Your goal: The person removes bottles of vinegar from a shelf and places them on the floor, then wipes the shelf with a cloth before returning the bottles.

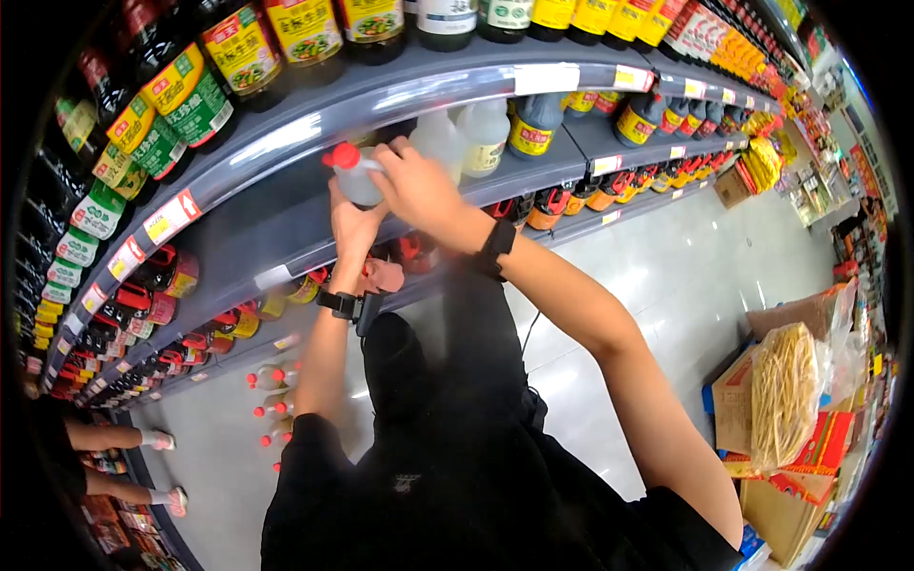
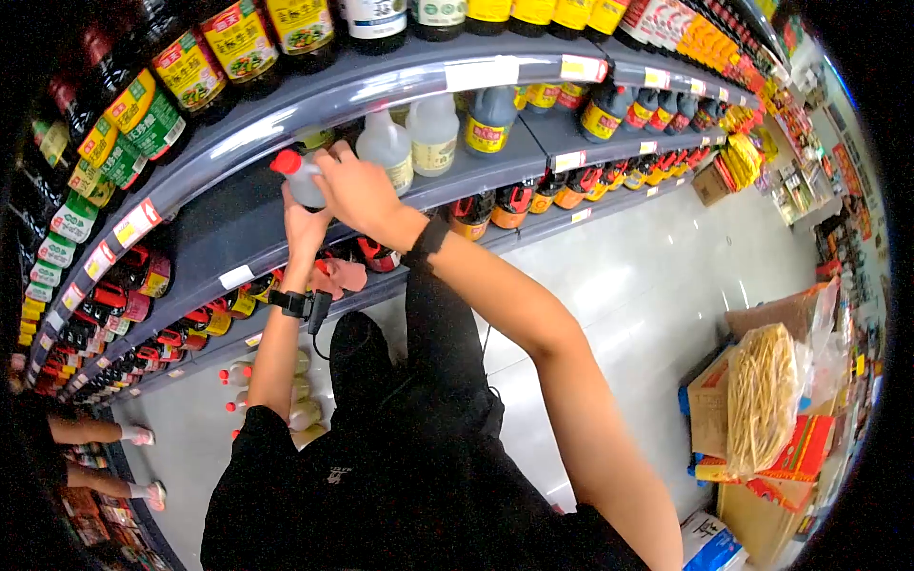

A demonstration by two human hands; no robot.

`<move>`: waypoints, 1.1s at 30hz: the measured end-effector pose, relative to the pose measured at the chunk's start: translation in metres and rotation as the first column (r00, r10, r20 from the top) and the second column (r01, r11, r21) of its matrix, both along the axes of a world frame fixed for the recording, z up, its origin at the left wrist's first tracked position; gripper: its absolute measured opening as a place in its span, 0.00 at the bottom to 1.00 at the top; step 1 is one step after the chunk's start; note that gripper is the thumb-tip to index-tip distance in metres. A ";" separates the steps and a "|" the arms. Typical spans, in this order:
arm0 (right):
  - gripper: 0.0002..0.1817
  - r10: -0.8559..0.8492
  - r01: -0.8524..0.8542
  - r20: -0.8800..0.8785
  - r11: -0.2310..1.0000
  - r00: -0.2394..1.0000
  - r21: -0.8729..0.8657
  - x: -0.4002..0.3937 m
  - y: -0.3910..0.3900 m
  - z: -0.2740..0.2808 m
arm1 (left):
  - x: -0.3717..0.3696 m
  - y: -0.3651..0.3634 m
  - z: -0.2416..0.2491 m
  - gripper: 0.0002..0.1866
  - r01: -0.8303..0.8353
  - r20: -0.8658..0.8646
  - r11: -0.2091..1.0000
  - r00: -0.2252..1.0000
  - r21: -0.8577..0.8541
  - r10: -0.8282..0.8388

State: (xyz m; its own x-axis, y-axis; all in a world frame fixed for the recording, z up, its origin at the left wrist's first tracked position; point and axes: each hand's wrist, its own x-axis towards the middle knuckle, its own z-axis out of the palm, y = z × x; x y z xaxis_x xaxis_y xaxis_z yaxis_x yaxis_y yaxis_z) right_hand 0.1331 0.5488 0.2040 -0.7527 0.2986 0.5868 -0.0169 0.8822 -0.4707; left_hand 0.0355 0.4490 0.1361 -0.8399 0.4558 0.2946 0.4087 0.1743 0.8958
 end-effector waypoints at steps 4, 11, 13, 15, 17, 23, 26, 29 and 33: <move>0.09 0.101 -0.111 -0.065 0.980 0.993 -0.168 0.039 -0.010 -0.005 | 0.032 -0.004 -0.007 0.38 -0.007 -0.185 0.996 0.982 0.084 0.022; 0.10 0.218 -0.240 -0.100 0.909 0.971 -0.341 0.116 -0.020 0.048 | 0.117 0.001 0.009 0.40 0.080 -0.147 0.920 0.989 0.384 -0.025; 0.10 0.162 -0.174 -0.065 0.936 0.985 -0.306 0.147 -0.013 0.059 | 0.142 0.007 0.014 0.40 0.171 -0.155 0.898 0.981 0.406 -0.117; 0.10 0.108 -0.100 -0.002 0.913 0.994 -0.397 0.177 -0.003 0.048 | 0.168 0.010 0.013 0.41 0.327 -0.140 0.868 0.945 0.374 -0.296; 0.09 0.035 0.048 0.125 0.796 0.991 -0.603 0.204 0.008 0.021 | 0.187 0.015 -0.004 0.43 0.441 -0.078 0.869 0.897 0.223 -0.436; 0.11 -0.057 0.457 0.499 0.500 0.865 -0.735 0.290 0.025 -0.122 | 0.248 0.032 -0.145 0.38 0.768 0.349 0.637 0.615 -0.063 -0.707; 0.13 -0.043 0.624 0.626 0.155 0.779 -0.766 0.340 0.023 -0.207 | 0.285 0.031 -0.184 0.37 0.888 0.556 0.458 0.400 -0.038 -0.729; 0.11 -0.020 0.696 0.696 -0.018 0.718 -0.718 0.376 0.013 -0.285 | 0.318 0.035 -0.196 0.39 0.972 0.802 0.233 0.161 -0.027 -0.575; 0.07 -0.025 0.665 0.690 -0.247 0.723 -0.705 0.407 0.003 -0.331 | 0.363 0.030 -0.269 0.39 0.982 0.791 0.105 0.189 -0.157 -0.582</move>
